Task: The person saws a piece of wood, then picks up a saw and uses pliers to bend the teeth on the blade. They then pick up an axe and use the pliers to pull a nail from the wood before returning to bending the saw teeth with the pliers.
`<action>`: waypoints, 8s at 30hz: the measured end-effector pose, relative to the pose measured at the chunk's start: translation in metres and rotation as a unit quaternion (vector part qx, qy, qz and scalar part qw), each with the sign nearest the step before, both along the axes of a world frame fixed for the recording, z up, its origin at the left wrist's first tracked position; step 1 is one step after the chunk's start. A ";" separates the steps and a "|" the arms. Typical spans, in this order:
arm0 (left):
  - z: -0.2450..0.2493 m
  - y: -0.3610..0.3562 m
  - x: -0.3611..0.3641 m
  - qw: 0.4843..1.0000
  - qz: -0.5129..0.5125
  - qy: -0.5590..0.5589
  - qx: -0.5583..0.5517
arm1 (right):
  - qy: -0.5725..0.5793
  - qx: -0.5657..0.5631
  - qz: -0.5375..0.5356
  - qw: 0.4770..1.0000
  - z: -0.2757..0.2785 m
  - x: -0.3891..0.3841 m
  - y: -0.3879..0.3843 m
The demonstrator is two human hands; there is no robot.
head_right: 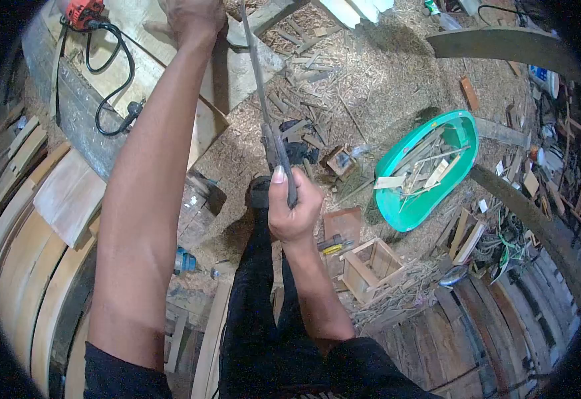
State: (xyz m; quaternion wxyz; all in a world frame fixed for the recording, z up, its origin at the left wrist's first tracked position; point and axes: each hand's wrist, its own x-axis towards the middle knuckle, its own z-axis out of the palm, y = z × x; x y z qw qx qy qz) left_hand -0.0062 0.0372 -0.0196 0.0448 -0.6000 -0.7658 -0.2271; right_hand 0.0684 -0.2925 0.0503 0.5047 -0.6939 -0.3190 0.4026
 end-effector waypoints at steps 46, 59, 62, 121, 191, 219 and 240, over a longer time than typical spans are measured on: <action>0.029 -0.021 -0.011 0.986 -0.087 -0.112 -0.091 | 0.329 0.023 -0.007 0.944 0.018 0.024 0.001; 0.094 -0.125 -0.041 0.902 -0.205 -0.360 -0.124 | 0.616 -0.049 0.008 0.786 0.097 0.043 -0.011; 0.189 -0.154 -0.026 0.502 -0.187 -0.775 -0.334 | 0.628 -0.069 0.035 0.774 0.123 0.042 -0.021; 0.683 -0.359 -0.012 0.119 -0.449 -0.885 0.030 | 0.567 0.330 -0.020 0.755 0.559 -0.019 -0.179; 0.547 -0.415 0.020 0.090 -0.520 -0.671 -0.520 | 0.492 0.382 -0.251 0.741 0.500 -0.054 -0.220; 0.281 -0.658 -0.037 0.414 -0.270 -0.419 -0.762 | 0.259 0.050 -0.648 0.714 0.244 -0.158 -0.507; -0.109 -0.652 0.040 0.475 -0.417 -0.192 -0.751 | -0.010 -0.225 -0.528 0.819 -0.135 -0.044 -0.556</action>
